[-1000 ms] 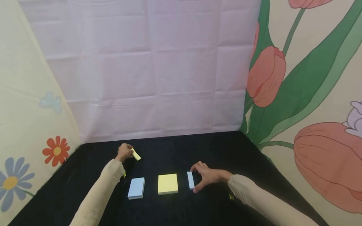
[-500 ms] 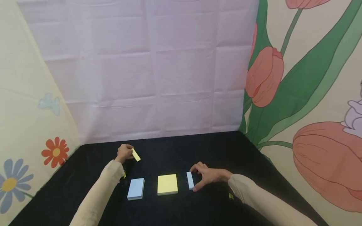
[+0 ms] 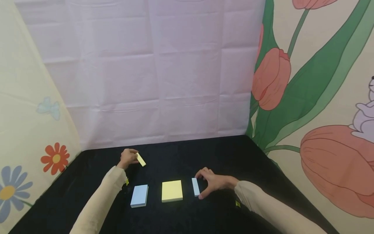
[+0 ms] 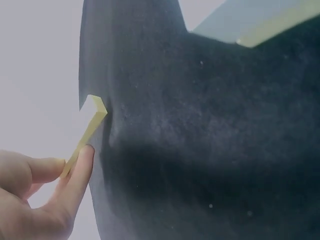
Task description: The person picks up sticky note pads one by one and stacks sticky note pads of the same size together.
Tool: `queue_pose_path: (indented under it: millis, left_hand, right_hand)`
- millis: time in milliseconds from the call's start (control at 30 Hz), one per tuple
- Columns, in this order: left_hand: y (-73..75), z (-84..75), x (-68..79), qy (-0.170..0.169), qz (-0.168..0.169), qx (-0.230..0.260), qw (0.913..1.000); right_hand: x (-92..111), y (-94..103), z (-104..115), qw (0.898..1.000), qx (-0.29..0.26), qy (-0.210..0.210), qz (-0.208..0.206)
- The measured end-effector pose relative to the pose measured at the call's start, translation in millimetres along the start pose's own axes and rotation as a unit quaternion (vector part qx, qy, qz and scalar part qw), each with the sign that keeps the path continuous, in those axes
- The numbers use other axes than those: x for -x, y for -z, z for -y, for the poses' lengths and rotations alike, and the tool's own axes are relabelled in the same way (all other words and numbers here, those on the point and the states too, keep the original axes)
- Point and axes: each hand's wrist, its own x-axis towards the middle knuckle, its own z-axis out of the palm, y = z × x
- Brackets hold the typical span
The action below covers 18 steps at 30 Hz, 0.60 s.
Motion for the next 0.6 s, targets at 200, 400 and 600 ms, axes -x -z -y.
queue_pose_path:
  millis: [200,400,600]
  left_hand:
    - [-2.4,-1.9,1.7,-0.009,0.015,0.027,0.9995]
    - [-7.4,-0.1,0.9,-0.005,0.014,0.037,0.9992]
    - [-10.9,-3.4,4.9,0.02,0.019,0.054,0.9982]
  right_hand:
    - [2,-0.6,4,1.0,0.001,-0.002,0.0]
    - [1,-1.6,3,1.0,0.001,0.002,0.0]
    - [1,-1.6,5,1.0,0.003,-0.004,-0.004]
